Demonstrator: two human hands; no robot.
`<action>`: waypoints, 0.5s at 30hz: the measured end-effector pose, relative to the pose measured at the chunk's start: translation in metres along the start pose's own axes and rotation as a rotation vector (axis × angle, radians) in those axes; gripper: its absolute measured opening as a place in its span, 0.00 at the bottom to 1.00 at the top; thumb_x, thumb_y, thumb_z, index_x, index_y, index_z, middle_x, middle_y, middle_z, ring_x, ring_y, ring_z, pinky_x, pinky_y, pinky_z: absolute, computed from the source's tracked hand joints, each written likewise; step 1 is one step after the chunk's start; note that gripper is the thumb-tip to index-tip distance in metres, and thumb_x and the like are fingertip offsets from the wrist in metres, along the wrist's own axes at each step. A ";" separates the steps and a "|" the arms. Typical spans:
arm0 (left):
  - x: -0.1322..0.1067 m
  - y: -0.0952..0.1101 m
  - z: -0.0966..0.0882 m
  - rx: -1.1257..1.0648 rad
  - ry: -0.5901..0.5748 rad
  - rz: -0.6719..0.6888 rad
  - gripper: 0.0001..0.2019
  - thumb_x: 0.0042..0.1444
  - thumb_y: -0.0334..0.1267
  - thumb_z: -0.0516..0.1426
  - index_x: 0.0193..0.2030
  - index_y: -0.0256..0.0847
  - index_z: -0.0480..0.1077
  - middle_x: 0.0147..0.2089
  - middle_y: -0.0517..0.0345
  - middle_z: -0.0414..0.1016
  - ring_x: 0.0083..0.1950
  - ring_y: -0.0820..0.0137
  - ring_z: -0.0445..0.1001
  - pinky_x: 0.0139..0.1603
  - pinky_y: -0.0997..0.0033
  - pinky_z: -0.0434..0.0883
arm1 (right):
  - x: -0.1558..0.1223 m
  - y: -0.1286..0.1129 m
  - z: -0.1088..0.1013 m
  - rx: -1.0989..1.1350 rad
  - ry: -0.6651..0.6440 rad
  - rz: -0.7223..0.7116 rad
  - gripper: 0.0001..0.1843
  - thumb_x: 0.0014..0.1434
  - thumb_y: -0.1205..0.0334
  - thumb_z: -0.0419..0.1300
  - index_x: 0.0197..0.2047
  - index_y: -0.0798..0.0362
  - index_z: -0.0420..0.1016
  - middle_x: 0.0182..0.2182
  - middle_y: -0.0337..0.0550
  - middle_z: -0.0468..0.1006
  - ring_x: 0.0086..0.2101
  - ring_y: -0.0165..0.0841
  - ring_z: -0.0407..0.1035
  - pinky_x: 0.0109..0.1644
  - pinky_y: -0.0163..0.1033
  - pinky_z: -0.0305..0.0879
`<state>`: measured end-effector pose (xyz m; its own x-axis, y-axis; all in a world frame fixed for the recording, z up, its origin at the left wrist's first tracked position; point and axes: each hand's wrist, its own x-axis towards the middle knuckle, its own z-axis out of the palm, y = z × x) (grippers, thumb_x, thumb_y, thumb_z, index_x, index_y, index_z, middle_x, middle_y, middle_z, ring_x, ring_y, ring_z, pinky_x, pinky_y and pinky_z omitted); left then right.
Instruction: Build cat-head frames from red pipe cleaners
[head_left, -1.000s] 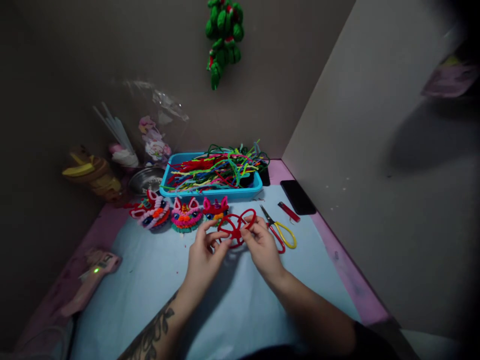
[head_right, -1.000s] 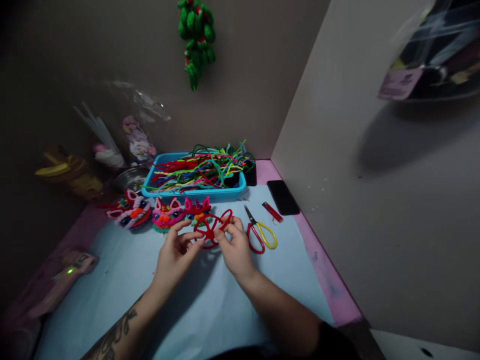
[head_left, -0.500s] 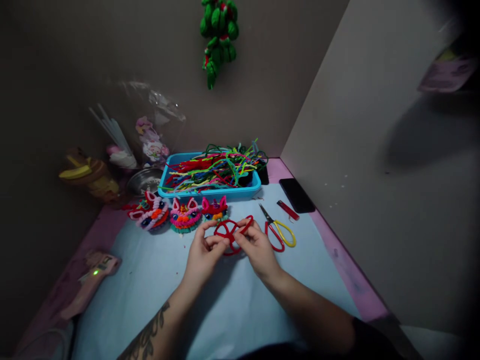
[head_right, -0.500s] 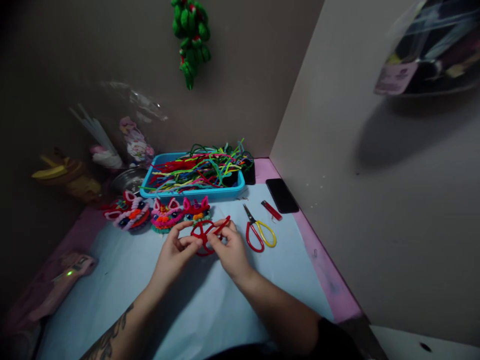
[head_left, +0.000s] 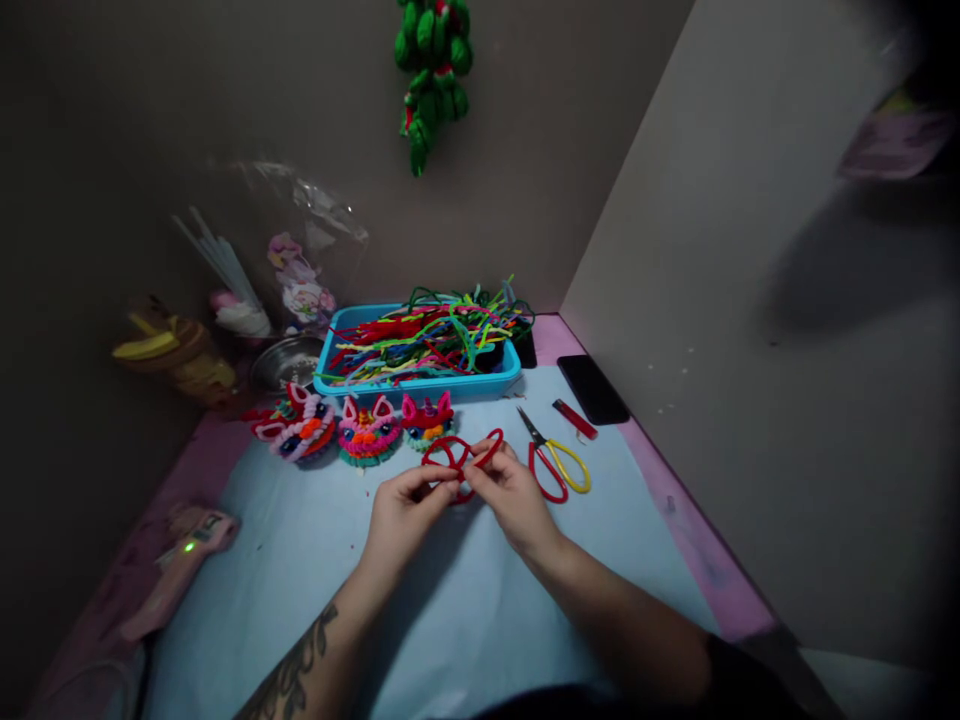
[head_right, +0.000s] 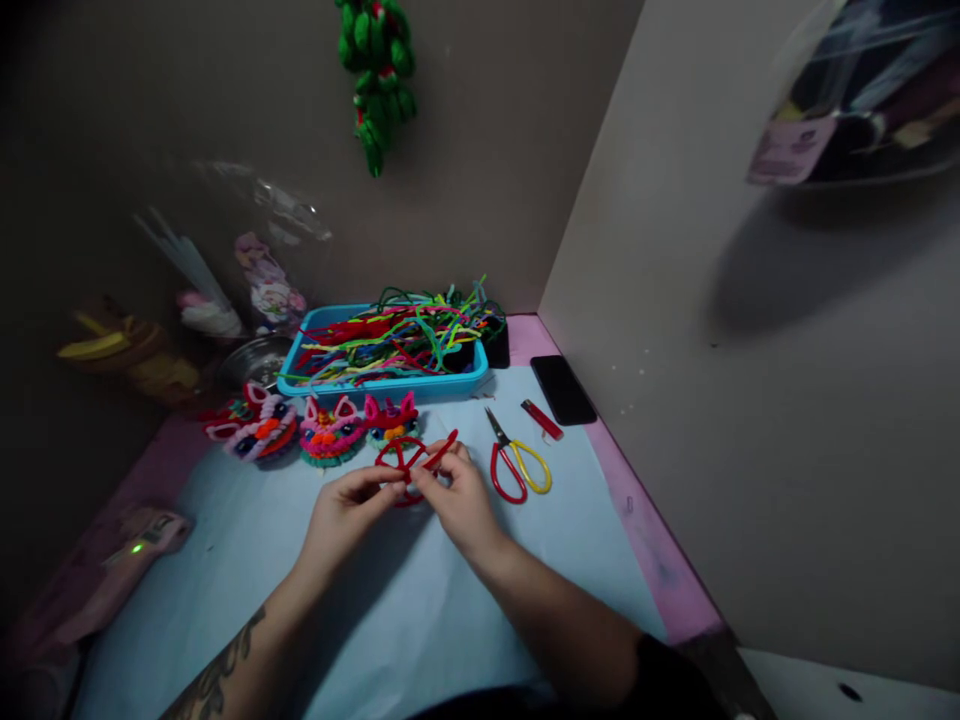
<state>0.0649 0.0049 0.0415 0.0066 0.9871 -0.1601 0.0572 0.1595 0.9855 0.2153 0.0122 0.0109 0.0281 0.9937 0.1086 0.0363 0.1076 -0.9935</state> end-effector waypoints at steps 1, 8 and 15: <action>0.001 -0.001 0.000 0.001 0.011 0.003 0.09 0.43 0.38 0.64 0.32 0.37 0.79 0.26 0.56 0.78 0.27 0.72 0.71 0.29 0.76 0.67 | 0.000 -0.001 -0.001 -0.015 -0.005 -0.009 0.08 0.54 0.56 0.62 0.31 0.52 0.74 0.40 0.42 0.68 0.42 0.34 0.63 0.48 0.39 0.60; 0.006 -0.003 -0.008 -0.085 0.097 -0.024 0.11 0.43 0.39 0.66 0.34 0.37 0.78 0.28 0.57 0.78 0.27 0.75 0.70 0.30 0.78 0.66 | 0.008 -0.005 -0.014 -0.040 0.115 -0.076 0.09 0.57 0.58 0.59 0.28 0.52 0.67 0.29 0.36 0.65 0.33 0.30 0.62 0.40 0.36 0.59; 0.007 0.001 -0.013 -0.233 0.104 -0.075 0.12 0.38 0.39 0.68 0.31 0.37 0.78 0.29 0.55 0.79 0.30 0.74 0.72 0.32 0.77 0.68 | 0.022 -0.006 -0.036 -0.302 0.162 -0.115 0.10 0.53 0.64 0.59 0.41 0.51 0.73 0.28 0.36 0.67 0.28 0.29 0.62 0.35 0.35 0.60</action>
<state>0.0525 0.0122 0.0422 -0.0922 0.9667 -0.2387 -0.1783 0.2198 0.9591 0.2516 0.0327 0.0200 0.1640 0.9550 0.2471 0.3417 0.1800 -0.9224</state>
